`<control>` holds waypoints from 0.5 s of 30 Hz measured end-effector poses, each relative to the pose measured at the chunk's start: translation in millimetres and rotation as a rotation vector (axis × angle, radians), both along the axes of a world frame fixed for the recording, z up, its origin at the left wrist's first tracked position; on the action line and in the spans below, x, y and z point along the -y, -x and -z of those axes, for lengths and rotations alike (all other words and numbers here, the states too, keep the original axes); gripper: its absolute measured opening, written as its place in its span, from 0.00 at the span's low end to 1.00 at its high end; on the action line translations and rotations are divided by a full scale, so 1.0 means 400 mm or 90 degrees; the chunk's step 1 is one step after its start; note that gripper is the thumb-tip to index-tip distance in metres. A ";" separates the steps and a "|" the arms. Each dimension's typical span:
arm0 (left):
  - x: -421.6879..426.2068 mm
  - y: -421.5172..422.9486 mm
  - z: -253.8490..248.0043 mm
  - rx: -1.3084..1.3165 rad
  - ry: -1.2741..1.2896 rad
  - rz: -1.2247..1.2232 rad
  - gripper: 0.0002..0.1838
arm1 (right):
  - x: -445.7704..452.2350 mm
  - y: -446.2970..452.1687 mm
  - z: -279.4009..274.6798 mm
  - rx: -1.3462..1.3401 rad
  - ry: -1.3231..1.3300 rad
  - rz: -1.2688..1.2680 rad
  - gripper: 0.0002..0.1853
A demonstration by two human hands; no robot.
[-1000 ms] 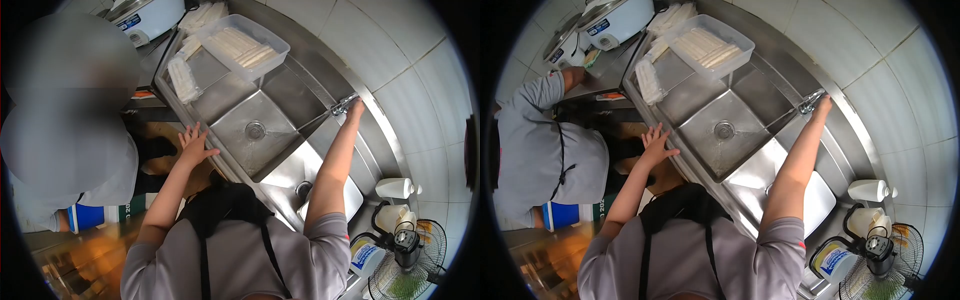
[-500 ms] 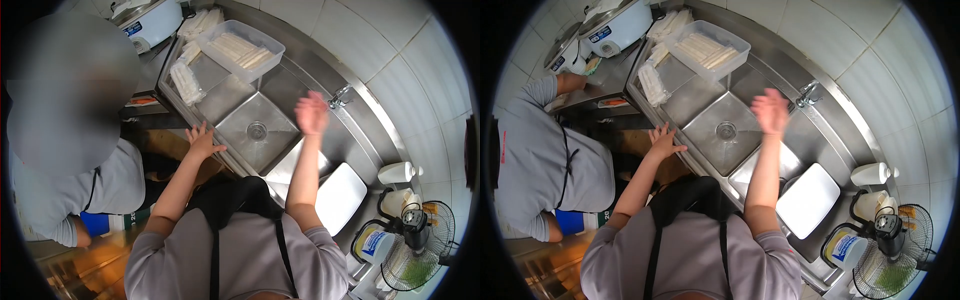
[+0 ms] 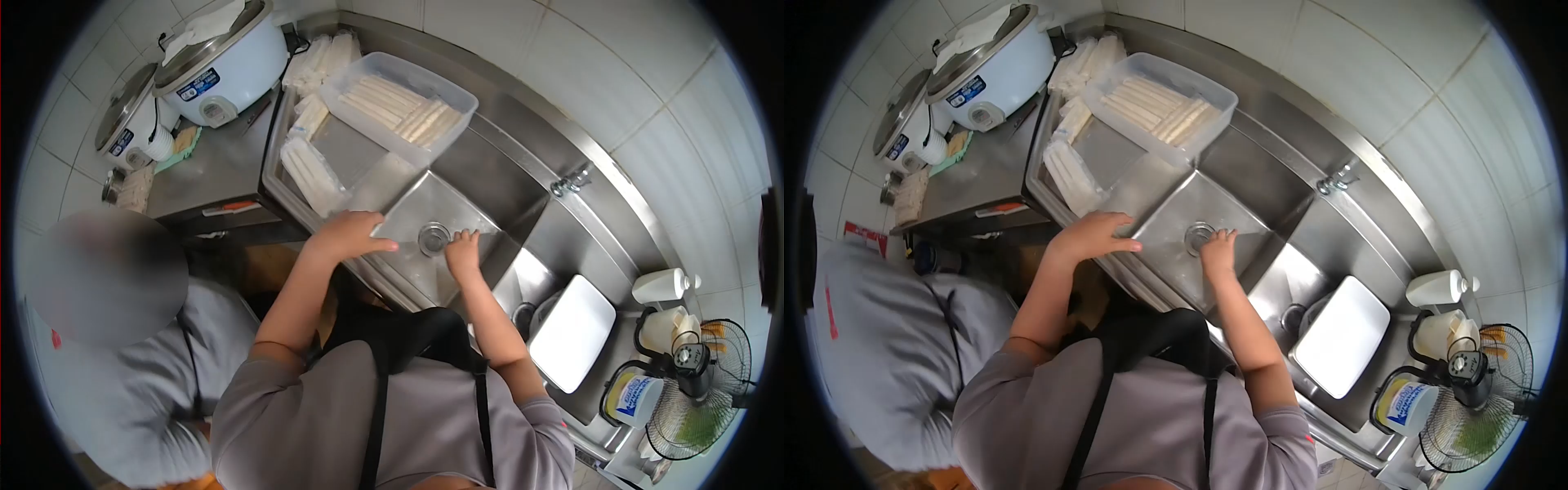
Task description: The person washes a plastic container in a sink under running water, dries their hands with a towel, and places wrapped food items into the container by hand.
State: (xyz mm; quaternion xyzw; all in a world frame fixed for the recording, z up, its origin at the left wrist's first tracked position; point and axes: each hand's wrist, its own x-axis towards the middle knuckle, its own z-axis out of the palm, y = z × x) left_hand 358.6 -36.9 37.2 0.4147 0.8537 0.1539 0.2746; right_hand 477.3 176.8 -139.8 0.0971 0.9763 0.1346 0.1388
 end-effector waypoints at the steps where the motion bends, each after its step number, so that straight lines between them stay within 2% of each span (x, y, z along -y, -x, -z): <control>1: -0.006 0.038 -0.022 -0.023 -0.034 0.030 0.35 | -0.036 0.018 0.032 -0.126 0.352 0.081 0.21; 2: 0.004 0.068 -0.035 -0.037 -0.060 0.051 0.33 | 0.003 0.045 -0.047 -0.174 0.413 0.245 0.24; 3: 0.019 0.111 -0.031 -0.014 -0.055 0.062 0.32 | 0.019 0.080 -0.030 -0.265 0.185 0.257 0.30; 4: 0.038 0.154 -0.025 0.014 -0.046 0.074 0.32 | 0.020 0.115 -0.064 -0.349 0.086 0.216 0.34; 5: 0.055 0.203 -0.026 0.039 -0.041 0.089 0.31 | 0.027 0.155 -0.083 -0.445 0.227 0.206 0.32; 7: 0.106 0.305 -0.040 0.035 -0.015 0.062 0.28 | 0.067 0.220 -0.102 -0.245 0.289 0.306 0.30; 8: 0.144 0.358 -0.029 0.030 -0.022 0.056 0.27 | 0.111 0.256 -0.116 -0.180 0.124 0.295 0.24; 9: 0.183 0.406 -0.012 0.031 -0.028 0.052 0.26 | 0.139 0.293 -0.115 -0.199 0.268 0.273 0.22; 11: 0.264 0.521 0.022 0.073 -0.073 0.007 0.18 | 0.179 0.373 -0.116 -0.241 0.554 0.230 0.20; 12: 0.302 0.571 0.026 0.050 -0.072 -0.040 0.16 | 0.215 0.424 -0.150 -0.289 0.659 0.266 0.19; 15: 0.396 0.689 0.036 0.010 -0.037 -0.141 0.14 | 0.266 0.565 -0.181 -0.413 0.659 0.232 0.21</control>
